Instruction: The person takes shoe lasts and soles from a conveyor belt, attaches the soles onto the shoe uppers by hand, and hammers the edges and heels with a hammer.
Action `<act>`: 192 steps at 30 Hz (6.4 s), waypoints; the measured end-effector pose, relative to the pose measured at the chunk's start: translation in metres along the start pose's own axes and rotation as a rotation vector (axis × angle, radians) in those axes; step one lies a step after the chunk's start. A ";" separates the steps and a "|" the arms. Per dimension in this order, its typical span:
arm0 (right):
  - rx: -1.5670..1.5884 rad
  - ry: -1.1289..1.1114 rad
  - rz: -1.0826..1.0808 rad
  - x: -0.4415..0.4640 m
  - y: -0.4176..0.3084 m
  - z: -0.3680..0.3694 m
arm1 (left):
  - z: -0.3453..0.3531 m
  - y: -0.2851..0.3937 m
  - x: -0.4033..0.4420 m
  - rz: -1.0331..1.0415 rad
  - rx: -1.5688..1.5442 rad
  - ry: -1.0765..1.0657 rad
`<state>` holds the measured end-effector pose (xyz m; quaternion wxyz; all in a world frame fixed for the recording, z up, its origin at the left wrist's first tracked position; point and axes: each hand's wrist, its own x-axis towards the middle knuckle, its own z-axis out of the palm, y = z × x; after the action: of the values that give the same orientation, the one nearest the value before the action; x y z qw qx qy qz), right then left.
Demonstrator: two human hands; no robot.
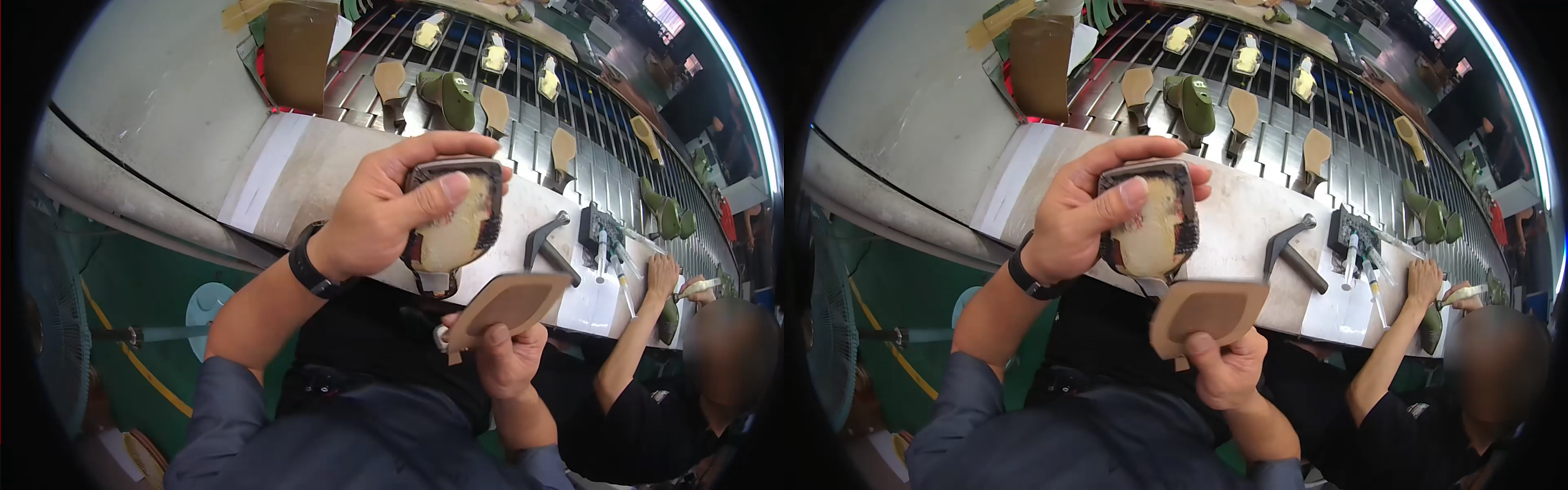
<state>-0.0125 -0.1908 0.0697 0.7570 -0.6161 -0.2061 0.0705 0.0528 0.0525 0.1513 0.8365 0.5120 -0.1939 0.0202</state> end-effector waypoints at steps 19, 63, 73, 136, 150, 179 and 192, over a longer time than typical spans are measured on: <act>0.184 -0.059 0.126 0.044 -0.040 0.047 | 0.013 0.003 -0.018 -0.016 0.139 -0.055; 0.242 -0.040 0.197 0.057 -0.048 0.017 | 0.035 0.000 0.000 -0.026 0.208 0.028; 0.226 -0.009 0.230 0.085 -0.052 0.008 | 0.000 -0.004 0.026 0.196 0.569 -0.100; -0.766 -0.271 -0.134 0.097 -0.133 0.001 | 0.020 0.009 -0.021 0.113 0.259 0.144; -0.213 -0.009 0.354 -0.006 0.020 -0.006 | -0.069 -0.069 -0.020 0.145 0.389 0.434; -0.964 -0.050 -0.935 0.103 -0.003 0.028 | -0.051 -0.061 0.000 0.005 0.534 -0.021; -0.952 -0.026 -0.945 0.119 0.000 0.028 | -0.053 -0.055 0.009 0.016 0.580 -0.003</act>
<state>0.0838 -0.1224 0.1007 0.3497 -0.7254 -0.4714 -0.3596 0.0901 0.0709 0.0866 0.6546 0.7284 -0.1854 0.0808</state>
